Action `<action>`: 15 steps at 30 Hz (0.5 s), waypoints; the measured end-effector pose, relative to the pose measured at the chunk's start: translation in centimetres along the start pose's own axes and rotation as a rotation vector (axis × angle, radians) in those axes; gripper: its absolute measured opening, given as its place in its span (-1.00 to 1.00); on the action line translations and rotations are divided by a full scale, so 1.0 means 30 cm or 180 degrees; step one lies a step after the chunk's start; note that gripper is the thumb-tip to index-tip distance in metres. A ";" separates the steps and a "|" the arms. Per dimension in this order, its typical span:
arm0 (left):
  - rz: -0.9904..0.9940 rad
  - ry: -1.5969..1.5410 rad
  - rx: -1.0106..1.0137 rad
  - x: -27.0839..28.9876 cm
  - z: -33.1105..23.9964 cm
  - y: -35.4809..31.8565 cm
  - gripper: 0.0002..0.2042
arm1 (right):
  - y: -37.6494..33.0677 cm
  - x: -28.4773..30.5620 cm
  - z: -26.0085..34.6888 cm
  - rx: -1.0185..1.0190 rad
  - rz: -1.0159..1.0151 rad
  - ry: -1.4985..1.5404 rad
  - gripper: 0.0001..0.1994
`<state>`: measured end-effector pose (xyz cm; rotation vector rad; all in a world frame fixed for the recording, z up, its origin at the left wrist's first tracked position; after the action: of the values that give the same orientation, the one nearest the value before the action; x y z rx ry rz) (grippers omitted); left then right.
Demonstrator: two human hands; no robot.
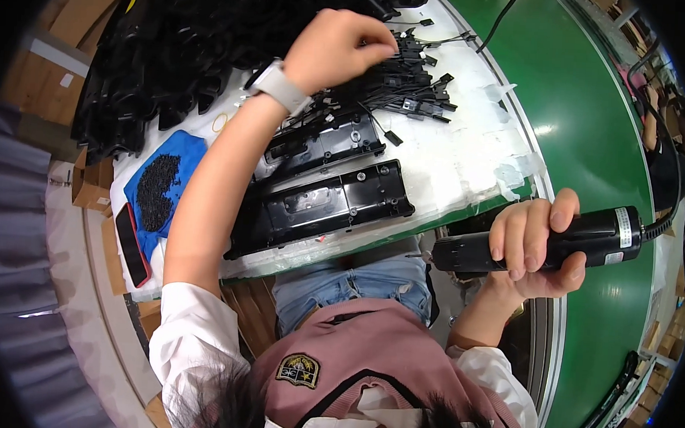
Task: Assembling components into plastic cartridge housings using an electric screwdriver.
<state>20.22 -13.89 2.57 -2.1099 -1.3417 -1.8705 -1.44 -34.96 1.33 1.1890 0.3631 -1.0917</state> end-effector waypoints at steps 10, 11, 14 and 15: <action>0.0855 0.0996 0.0693 -0.245 -0.051 0.085 -0.85 | -0.016 0.007 -0.003 -0.0055 -0.0111 0.0022 -0.64; 0.0709 0.0957 0.0634 -0.248 -0.042 0.089 -0.86 | -0.017 0.008 -0.002 -0.0064 -0.0120 0.0028 -0.64; 0.0362 0.0349 0.0630 -0.197 -0.017 0.099 -0.83 | -0.023 0.015 0.006 -0.0039 -0.0130 0.0008 -0.64; 0.0096 0.0292 0.0559 -0.150 -0.019 0.100 -0.84 | -0.025 0.017 0.011 -0.0023 -0.0129 -0.0007 -0.64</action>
<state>21.93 -18.64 0.56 -1.9258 -1.3897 -1.7440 -1.91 -35.47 0.68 1.1784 0.3906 -1.1258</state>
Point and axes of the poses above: each hand's wrist, its own y-axis towards the middle knuckle, its own x-axis out of the back of the hand, z = x × y, the point moved 1 cm from there along y, towards the middle knuckle, and after that the axes turned 12 degrees about y, right-handed, at the moved point
